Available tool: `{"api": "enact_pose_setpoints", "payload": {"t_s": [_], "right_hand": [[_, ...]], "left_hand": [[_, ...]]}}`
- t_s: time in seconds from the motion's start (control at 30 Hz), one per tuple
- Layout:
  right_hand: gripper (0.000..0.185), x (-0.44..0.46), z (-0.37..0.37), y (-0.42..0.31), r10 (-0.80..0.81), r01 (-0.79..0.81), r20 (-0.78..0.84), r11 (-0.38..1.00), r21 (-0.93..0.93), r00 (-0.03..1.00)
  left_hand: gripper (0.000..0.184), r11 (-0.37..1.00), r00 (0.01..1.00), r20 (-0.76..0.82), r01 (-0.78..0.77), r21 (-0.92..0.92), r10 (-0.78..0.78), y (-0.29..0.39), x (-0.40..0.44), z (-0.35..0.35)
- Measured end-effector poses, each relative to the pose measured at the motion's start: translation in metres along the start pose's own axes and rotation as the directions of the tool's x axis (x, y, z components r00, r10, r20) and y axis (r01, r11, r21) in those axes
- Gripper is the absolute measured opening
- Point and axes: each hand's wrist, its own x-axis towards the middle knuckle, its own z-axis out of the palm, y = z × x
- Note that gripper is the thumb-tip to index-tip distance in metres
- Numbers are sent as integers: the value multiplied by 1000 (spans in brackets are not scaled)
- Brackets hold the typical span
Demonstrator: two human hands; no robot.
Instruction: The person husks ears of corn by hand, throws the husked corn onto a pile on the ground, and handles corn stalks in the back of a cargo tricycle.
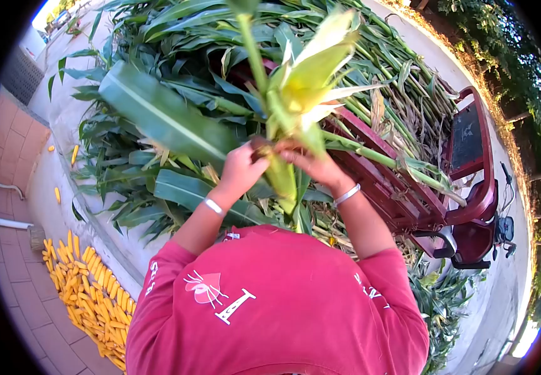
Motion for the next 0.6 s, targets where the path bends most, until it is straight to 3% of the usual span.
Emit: {"api": "enact_pose_setpoints", "payload": {"t_s": [0.03, 0.1, 0.17, 0.2, 0.23, 0.27, 0.3, 0.33, 0.37, 0.43, 0.47, 0.5, 0.57, 0.6], "right_hand": [[21, -9, 2, -3, 8, -8, -1, 1000, -22, 1000], [19, -24, 0, 25, 92, -92, -11, 996, 10, 996], [17, -42, -15, 47, 54, -77, -104, 971, -226, 993], [18, -50, -23, 55, 103, -174, -224, 929, -327, 969], [18, -58, -35, 72, 37, -197, -328, 862, -467, 944], [20, -63, -45, 70, 53, -308, -443, 792, -527, 895], [24, -66, -59, 86, -38, -303, -483, 734, -608, 875], [30, -66, -68, 87, -98, -311, -493, 667, -677, 864], [36, -60, -78, 86, -164, -314, -491, 590, -744, 856], [46, -39, -89, 85, -177, -343, -452, 433, -833, 874], [53, -24, -93, 86, -158, -329, -406, 364, -872, 900], [58, -8, -101, 100, -189, -264, -327, 296, -918, 926], [58, 26, -110, 129, -104, -215, -238, 196, -957, 966], [58, 42, -109, 138, -106, -195, -218, 198, -961, 970]], "left_hand": [[21, 991, 998, -42, 37, -127, -43, -14, -10, -10], [18, 994, 985, -138, 99, -54, -105, -66, -29, -41], [21, 971, 938, -253, 232, -55, -238, -104, -44, -68], [22, 951, 899, -311, 297, -82, -308, -156, -55, -81], [23, 925, 851, -366, 362, -113, -377, -211, -68, -92], [17, 852, 796, -334, 521, -45, -505, -240, -83, -107], [17, 751, 719, -315, 660, 30, -620, -264, -95, -120], [17, 749, 720, -313, 661, 39, -619, -297, -104, -125], [16, 708, 736, -225, 676, 204, -638, -333, -110, -125], [14, 598, 657, -50, 713, 366, -752, -314, -102, -116], [13, 631, 656, 21, 716, 297, -755, -287, -91, -104], [12, 680, 678, 90, 706, 199, -730, -258, -75, -87], [12, 810, 809, 154, 582, -68, -568, -202, -45, -53], [15, 836, 807, 227, 546, 66, -545, -179, -27, -45]]}}
